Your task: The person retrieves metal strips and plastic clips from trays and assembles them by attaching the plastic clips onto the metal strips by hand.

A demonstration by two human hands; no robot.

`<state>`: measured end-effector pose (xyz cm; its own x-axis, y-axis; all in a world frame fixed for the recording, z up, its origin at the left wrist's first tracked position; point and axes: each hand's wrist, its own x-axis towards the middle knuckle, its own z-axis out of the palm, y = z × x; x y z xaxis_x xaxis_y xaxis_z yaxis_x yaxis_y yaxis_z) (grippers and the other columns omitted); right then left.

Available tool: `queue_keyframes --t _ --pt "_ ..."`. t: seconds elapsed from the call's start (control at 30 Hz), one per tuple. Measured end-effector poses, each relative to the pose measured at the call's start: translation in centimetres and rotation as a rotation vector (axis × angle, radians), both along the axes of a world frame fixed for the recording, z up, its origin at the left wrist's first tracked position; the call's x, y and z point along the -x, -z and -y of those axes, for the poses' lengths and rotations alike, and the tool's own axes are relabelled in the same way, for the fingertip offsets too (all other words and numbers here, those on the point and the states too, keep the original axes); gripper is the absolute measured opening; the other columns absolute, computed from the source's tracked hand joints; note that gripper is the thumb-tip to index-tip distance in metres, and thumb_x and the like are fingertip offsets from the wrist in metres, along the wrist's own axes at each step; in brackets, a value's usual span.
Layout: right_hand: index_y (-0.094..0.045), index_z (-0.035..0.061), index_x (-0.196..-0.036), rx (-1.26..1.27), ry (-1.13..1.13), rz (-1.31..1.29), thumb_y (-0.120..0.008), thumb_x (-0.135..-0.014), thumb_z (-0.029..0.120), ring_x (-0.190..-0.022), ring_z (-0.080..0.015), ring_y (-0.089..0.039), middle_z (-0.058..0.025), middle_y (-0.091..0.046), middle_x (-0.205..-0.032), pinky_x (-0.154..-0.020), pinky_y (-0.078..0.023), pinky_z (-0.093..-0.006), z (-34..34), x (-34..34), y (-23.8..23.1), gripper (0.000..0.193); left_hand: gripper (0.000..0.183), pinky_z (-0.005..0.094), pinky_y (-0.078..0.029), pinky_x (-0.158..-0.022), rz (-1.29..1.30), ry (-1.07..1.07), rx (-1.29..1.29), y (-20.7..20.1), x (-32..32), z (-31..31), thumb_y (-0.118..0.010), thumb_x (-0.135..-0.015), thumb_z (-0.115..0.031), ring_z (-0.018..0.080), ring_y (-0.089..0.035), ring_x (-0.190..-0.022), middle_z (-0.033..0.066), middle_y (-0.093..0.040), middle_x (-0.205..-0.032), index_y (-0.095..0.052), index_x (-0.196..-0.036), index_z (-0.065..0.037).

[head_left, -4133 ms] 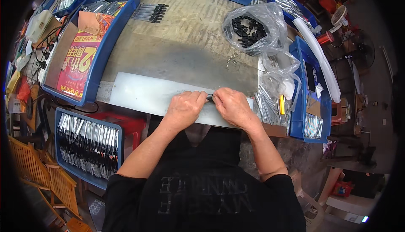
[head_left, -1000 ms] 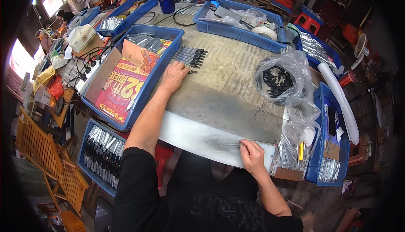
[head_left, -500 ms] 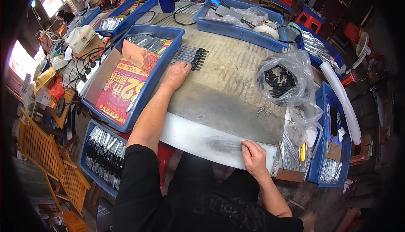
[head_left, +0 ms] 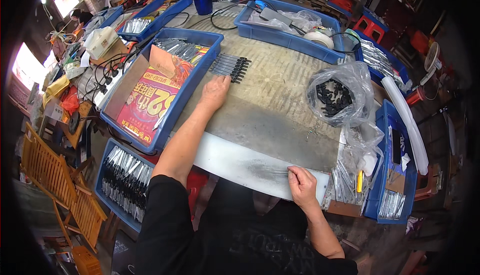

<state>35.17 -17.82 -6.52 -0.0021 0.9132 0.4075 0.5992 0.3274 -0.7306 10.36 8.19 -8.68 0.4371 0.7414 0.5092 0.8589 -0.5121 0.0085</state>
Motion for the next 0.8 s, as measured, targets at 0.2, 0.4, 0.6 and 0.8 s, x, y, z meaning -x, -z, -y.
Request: queue_keyframes --t 0.2,0.4,0.6,0.8 --pt "-0.058 -0.0017 -0.084 -0.035 -0.003 -0.019 -0.056 -0.076 0.001 -0.052 -0.0232 -0.051 -0.0113 -0.052 -0.061 -0.049 -0.04 -0.0315 -0.2 0.2 0.1 0.009 0.024 0.0377 -0.047 -0.069 0.273 0.115 -0.013 -4.1 -0.2 7.6 -0.054 -0.073 -0.003 0.0293 -0.056 -0.083 0.0139 -0.057 -0.083 -0.053 -0.097 -0.004" --pt "-0.059 -0.0025 -0.085 -0.053 0.004 -0.036 -0.056 -0.078 0.003 -0.053 -0.0203 -0.05 -0.0109 -0.053 -0.063 -0.05 -0.04 -0.0294 -0.2 0.1 0.2 0.01 0.02 0.0351 -0.046 -0.069 0.411 -0.048 -0.07 -8.3 6.8 9.4 -0.058 -0.072 -0.002 0.0305 -0.058 -0.078 0.0153 -0.059 -0.086 -0.056 -0.092 0.0" --pt "-0.059 -0.0028 -0.085 -0.038 0.004 -0.019 -0.056 -0.078 0.004 -0.053 -0.0189 -0.05 -0.0104 -0.053 -0.064 -0.05 -0.039 -0.0284 -0.2 0.1 0.4 0.01 0.019 0.0401 -0.045 -0.071 0.201 -0.426 0.513 -6.4 15.1 7.3 -0.061 -0.073 -0.015 0.0329 -0.059 -0.081 0.0197 -0.061 -0.081 -0.059 -0.083 0.0" --pt "-0.059 -0.0025 -0.085 -0.036 0.002 -0.012 -0.055 -0.079 0.004 -0.054 -0.0192 -0.05 -0.0107 -0.054 -0.065 -0.051 -0.04 -0.0284 0.1 0.3 0.2 0.01 0.02 0.037 -0.046 -0.066 0.144 -0.461 0.854 -5.3 16.5 6.8 -0.062 -0.071 -0.02 0.0285 -0.061 -0.075 0.0193 -0.062 -0.077 -0.061 -0.079 -0.001"
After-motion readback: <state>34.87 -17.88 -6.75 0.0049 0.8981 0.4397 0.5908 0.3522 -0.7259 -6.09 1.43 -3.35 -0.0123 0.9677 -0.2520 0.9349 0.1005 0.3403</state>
